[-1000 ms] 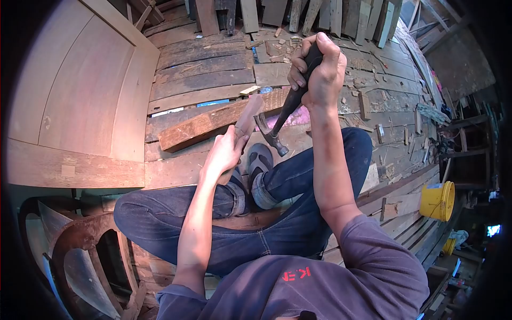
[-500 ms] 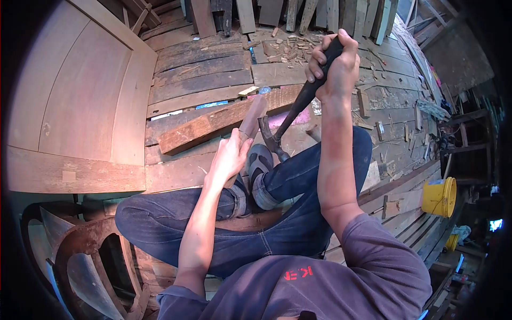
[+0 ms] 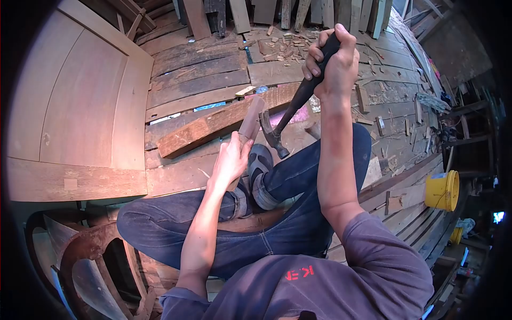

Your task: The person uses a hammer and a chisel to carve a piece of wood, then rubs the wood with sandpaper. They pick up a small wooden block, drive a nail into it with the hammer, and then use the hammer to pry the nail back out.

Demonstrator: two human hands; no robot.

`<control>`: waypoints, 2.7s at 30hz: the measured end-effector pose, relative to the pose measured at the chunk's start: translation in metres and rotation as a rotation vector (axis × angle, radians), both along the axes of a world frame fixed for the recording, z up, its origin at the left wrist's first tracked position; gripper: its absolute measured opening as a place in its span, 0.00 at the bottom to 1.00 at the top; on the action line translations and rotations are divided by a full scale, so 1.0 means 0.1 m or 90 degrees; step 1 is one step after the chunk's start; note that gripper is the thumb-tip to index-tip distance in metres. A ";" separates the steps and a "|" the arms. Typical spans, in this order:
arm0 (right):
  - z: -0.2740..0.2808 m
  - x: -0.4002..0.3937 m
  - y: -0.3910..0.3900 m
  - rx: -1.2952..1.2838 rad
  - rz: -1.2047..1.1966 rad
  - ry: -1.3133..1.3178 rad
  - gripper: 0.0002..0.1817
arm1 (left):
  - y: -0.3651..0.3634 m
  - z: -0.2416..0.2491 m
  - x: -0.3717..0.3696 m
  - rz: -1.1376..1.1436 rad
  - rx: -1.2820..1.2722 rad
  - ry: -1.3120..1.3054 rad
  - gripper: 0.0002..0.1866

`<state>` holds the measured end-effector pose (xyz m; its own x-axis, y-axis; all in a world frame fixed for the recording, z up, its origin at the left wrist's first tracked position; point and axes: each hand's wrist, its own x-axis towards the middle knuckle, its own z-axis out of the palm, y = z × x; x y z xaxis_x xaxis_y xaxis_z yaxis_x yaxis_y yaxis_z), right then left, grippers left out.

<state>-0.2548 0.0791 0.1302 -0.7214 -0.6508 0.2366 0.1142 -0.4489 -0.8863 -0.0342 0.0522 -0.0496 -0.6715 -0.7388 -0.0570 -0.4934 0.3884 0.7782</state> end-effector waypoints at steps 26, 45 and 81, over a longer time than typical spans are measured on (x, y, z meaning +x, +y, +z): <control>-0.09 0.19 -0.11 -0.053 0.066 0.017 0.20 | 0.09 -0.20 -0.06 0.053 -0.004 0.035 0.16; -0.02 -0.11 0.04 -0.029 0.106 0.018 0.23 | 0.01 -0.10 -0.03 0.001 -0.010 0.048 0.20; -0.42 -0.43 -0.13 -0.059 0.236 -0.085 0.21 | -0.16 -0.25 0.07 -0.042 0.234 0.074 0.23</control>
<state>-0.2981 0.0663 0.0877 -0.4706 -0.8527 0.2268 0.3939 -0.4331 -0.8107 -0.0270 0.0363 -0.0749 -0.7347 -0.6381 -0.2302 -0.3768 0.1017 0.9207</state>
